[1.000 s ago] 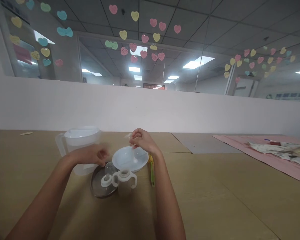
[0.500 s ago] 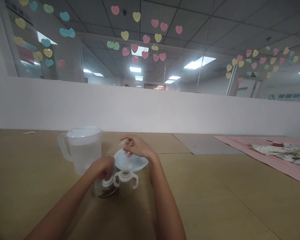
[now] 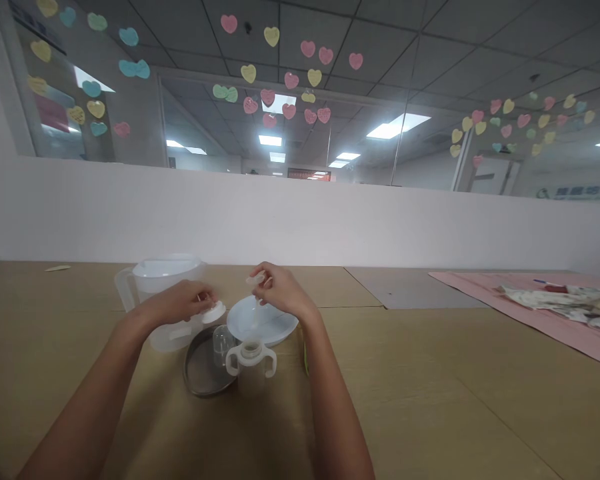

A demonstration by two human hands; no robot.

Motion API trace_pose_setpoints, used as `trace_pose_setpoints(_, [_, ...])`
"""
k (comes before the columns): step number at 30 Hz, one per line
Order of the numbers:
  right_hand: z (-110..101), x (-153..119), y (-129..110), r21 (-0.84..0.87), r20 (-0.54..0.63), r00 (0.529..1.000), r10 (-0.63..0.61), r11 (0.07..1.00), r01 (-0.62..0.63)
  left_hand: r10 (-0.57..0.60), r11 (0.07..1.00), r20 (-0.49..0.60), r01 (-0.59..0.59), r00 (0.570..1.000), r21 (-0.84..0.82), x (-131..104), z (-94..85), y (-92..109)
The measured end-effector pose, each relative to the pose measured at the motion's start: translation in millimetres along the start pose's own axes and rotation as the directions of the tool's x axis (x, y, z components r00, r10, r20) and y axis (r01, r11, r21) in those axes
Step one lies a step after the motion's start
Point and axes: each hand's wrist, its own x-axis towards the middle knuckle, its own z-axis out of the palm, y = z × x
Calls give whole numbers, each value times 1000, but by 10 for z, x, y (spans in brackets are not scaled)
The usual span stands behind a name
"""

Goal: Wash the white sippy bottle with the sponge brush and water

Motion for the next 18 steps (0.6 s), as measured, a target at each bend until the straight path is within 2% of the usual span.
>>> trace_pose_setpoints(2, [-7,-24,-37,10,5,1000,-19,1000,19,35,999,-31,-35,999,1,-39,-35,14])
trace_pose_setpoints(6, [52,-43,-86,-23,90,996,8,1000,-6,106,994,-85,-108,991,-17,-65,-65,35])
trace_pose_setpoints(12, [134,-2,-33,-87,140,988,67,995,-55,206,976,-128,-213,970,-43,-93,-100,113])
trace_pose_setpoints(15, [115,8,21,-217,236,967,98,975,-46,221,969,-205,-239,953,-66,-109,-111,121])
trace_pose_setpoints(18, [97,3,47,-365,355,922,157,931,-18,216,967,-257,-243,942,-80,-129,-127,127])
